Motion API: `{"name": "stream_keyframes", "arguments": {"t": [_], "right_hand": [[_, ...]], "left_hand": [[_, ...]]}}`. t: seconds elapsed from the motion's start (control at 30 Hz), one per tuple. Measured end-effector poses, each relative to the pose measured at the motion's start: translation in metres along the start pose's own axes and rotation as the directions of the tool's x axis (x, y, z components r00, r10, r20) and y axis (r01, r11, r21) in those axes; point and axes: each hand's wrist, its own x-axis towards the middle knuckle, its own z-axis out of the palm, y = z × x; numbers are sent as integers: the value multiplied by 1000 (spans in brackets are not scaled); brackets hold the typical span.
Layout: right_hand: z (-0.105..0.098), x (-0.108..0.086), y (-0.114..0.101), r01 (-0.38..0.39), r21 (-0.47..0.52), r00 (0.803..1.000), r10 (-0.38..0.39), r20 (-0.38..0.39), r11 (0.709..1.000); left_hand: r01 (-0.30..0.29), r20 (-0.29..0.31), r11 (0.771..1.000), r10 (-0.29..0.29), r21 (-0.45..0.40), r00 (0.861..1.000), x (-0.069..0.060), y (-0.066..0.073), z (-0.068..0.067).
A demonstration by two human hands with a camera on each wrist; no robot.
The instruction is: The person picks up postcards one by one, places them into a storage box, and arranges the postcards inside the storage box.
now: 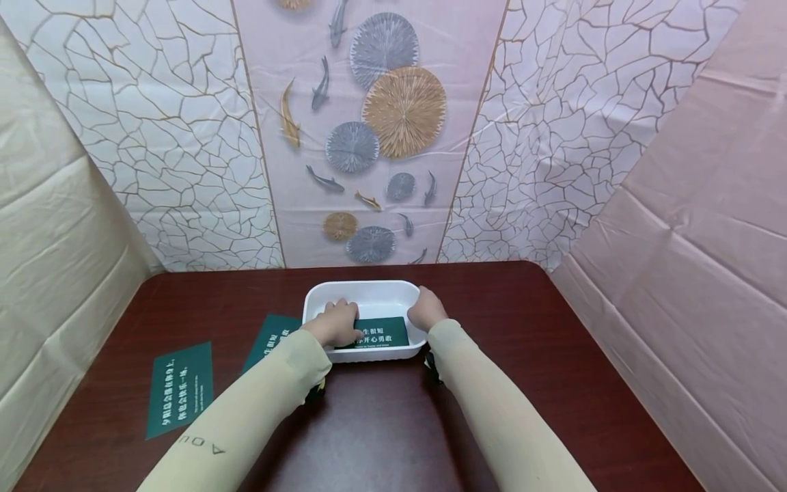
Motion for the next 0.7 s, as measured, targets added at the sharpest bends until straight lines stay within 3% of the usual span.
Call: {"name": "stream_keyframes", "arguments": {"t": [0.27, 0.4, 0.53, 0.7], "right_hand": [[-1, 0, 0, -5, 1, 1000, 5, 6, 1000], [-1, -2, -1, 0, 9, 1000, 0, 13, 1000], [-2, -3, -2, 6, -2, 1000, -6, 23, 1000], [-4, -2, -1, 15, -18, 999, -14, 32, 1000]], "left_hand": [[-32, -46, 999, 32, -1, 998, -9, -4, -6], [-75, -113, 996, 69, -51, 991, -18, -11, -14], [-121, -195, 987, 98, -108, 976, -33, -23, -30], [-85, -286, 984, 37, -156, 958, -48, -43, -52]]}}
